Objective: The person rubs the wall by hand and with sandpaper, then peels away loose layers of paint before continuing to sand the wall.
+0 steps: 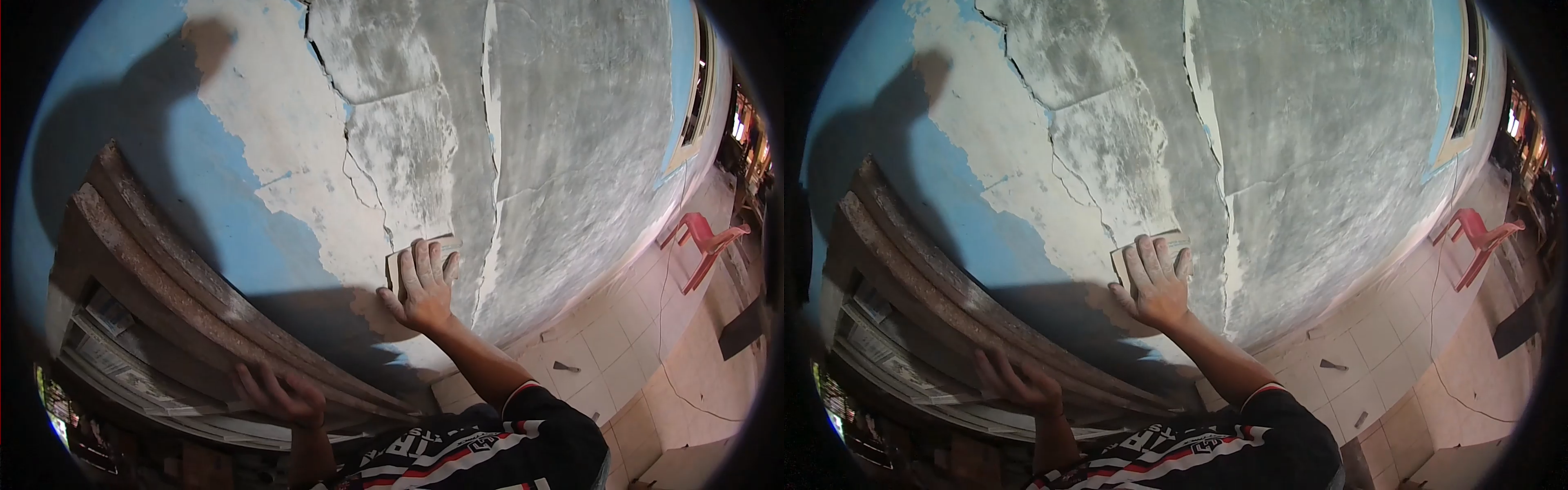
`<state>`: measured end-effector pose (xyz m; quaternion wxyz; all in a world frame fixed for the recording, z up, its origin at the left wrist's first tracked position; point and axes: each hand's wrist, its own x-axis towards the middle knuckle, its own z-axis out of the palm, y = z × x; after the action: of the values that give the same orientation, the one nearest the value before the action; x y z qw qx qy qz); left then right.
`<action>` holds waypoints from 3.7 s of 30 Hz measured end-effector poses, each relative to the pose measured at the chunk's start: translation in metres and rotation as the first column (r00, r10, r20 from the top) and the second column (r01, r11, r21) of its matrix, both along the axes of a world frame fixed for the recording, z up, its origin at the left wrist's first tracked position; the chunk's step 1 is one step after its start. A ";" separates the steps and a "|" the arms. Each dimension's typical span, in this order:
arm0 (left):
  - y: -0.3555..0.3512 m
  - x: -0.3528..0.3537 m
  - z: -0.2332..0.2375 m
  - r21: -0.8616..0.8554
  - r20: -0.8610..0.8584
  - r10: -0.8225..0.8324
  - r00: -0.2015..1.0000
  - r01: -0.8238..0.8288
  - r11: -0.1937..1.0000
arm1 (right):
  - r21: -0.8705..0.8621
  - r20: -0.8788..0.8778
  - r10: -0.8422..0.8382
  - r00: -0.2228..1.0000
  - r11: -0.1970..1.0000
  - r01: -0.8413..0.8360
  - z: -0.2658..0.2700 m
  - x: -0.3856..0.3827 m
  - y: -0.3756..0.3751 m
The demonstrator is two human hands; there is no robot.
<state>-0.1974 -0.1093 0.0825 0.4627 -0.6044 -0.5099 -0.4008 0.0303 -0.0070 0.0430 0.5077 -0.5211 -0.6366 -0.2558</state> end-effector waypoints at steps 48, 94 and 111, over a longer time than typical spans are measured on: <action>0.109 0.127 0.257 -0.278 -0.719 -0.384 0.579 0.267 0.923 | -0.073 0.004 0.086 0.996 0.994 -0.086 0.003 0.001 0.003; 0.119 0.117 0.263 -0.016 -0.872 -0.136 0.470 0.251 0.968 | 0.183 -0.143 0.192 0.971 0.969 -0.165 0.037 -0.005 0.005; 0.115 0.116 0.261 -0.037 -0.858 -0.172 0.484 0.274 0.961 | 0.108 -0.139 0.209 0.968 0.975 -0.195 -0.002 -0.002 -0.009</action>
<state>-0.0811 0.0053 0.3440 0.6279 -0.7584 -0.1120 -0.1344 0.0283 -0.0163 0.0406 0.6012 -0.4470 -0.6337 -0.1925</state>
